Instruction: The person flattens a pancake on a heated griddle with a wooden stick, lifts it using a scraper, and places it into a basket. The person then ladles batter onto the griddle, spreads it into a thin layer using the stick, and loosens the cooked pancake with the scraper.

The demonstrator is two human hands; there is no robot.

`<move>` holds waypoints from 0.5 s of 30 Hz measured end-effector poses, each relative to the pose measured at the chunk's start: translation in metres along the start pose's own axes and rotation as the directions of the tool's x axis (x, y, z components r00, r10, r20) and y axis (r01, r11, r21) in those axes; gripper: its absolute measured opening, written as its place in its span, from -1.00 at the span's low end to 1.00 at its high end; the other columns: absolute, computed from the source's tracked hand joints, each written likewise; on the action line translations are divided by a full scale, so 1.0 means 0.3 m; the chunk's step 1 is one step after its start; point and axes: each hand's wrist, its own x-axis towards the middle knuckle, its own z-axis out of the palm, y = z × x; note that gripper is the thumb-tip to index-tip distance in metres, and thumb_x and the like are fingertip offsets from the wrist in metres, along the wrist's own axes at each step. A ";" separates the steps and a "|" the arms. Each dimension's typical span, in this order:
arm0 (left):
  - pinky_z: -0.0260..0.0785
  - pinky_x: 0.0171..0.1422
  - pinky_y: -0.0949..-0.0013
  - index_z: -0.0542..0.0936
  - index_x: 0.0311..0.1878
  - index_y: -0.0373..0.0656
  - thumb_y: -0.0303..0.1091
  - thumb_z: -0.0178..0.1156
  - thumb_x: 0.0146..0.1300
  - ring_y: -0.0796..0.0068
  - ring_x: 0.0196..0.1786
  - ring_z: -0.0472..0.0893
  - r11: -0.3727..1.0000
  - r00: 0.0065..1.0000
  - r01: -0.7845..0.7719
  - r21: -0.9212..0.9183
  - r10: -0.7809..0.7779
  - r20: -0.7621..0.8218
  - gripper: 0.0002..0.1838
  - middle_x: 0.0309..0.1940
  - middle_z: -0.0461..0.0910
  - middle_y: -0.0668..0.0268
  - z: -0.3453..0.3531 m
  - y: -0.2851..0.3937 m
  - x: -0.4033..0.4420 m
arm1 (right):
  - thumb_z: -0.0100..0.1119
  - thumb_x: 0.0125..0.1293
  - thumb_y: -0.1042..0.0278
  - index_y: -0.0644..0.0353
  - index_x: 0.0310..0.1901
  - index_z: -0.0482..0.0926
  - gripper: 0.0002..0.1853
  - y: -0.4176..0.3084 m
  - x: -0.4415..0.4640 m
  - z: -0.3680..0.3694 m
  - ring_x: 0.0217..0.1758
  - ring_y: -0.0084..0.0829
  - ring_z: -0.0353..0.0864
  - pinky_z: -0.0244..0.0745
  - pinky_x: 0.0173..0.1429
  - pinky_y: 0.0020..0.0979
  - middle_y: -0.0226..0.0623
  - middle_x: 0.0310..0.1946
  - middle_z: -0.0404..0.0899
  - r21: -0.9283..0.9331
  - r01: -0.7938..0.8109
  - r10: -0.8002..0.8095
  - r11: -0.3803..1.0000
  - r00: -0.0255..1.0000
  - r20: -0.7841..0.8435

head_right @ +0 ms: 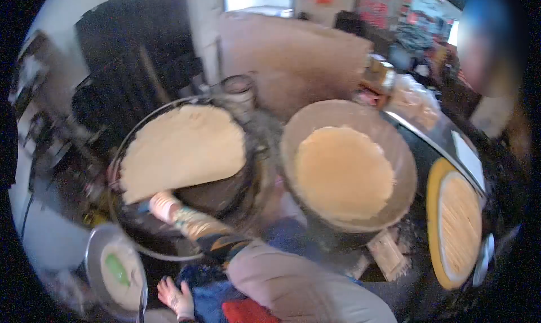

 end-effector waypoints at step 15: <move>-0.15 0.47 -0.26 0.39 0.26 -0.17 0.03 0.20 0.15 -0.09 0.45 0.14 0.995 0.992 0.065 -0.071 -0.072 -0.100 -0.33 0.33 0.28 -0.03 0.093 -0.059 0.006 | -0.24 0.37 0.37 0.28 0.22 0.39 -0.56 0.116 0.106 -0.017 0.25 -0.12 0.50 0.36 0.30 -0.04 0.03 0.18 0.48 -0.118 -0.089 0.130 0.989 0.903 0.410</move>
